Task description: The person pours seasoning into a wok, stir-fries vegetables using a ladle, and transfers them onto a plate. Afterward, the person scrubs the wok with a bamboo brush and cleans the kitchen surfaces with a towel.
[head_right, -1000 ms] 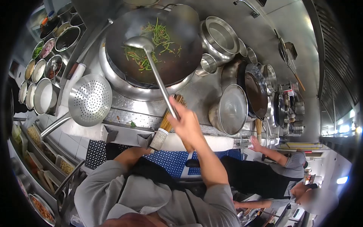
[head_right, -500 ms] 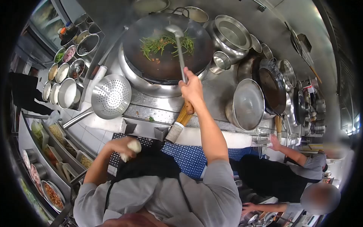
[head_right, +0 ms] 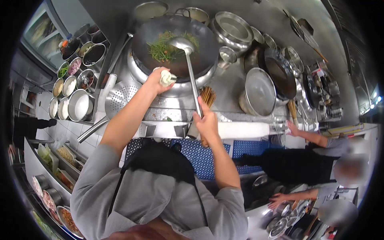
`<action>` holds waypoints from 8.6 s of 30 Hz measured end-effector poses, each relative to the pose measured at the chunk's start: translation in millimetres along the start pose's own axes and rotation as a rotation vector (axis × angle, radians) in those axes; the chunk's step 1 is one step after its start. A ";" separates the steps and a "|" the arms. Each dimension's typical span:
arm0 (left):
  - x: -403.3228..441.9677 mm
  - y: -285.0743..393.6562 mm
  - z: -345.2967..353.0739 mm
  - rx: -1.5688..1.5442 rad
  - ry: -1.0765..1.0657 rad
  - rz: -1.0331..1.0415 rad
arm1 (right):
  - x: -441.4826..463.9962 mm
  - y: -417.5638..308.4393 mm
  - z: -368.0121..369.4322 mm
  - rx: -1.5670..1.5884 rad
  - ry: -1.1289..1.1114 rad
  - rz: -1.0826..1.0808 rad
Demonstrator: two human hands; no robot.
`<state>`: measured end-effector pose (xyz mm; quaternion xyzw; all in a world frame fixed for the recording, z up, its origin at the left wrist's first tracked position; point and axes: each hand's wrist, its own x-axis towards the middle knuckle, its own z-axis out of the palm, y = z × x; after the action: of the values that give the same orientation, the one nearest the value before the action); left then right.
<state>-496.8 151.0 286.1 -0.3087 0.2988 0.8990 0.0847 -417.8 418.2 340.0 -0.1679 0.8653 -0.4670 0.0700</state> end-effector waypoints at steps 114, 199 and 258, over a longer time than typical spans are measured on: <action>-112.1 -51.3 -6.3 -0.071 -0.042 0.024 | -7.8 -97.0 -50.4 0.002 -0.217 0.155; -284.9 -212.9 -74.2 0.884 -0.621 -0.897 | -502.8 -175.1 129.9 1.933 1.032 0.262; -218.4 -220.3 -5.7 1.063 -0.631 -0.776 | -590.7 10.5 49.0 0.403 1.815 0.905</action>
<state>-246.1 332.5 307.9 -0.0359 0.5256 0.5839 0.6177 145.1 595.4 283.0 0.6035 0.4802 -0.4842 -0.4131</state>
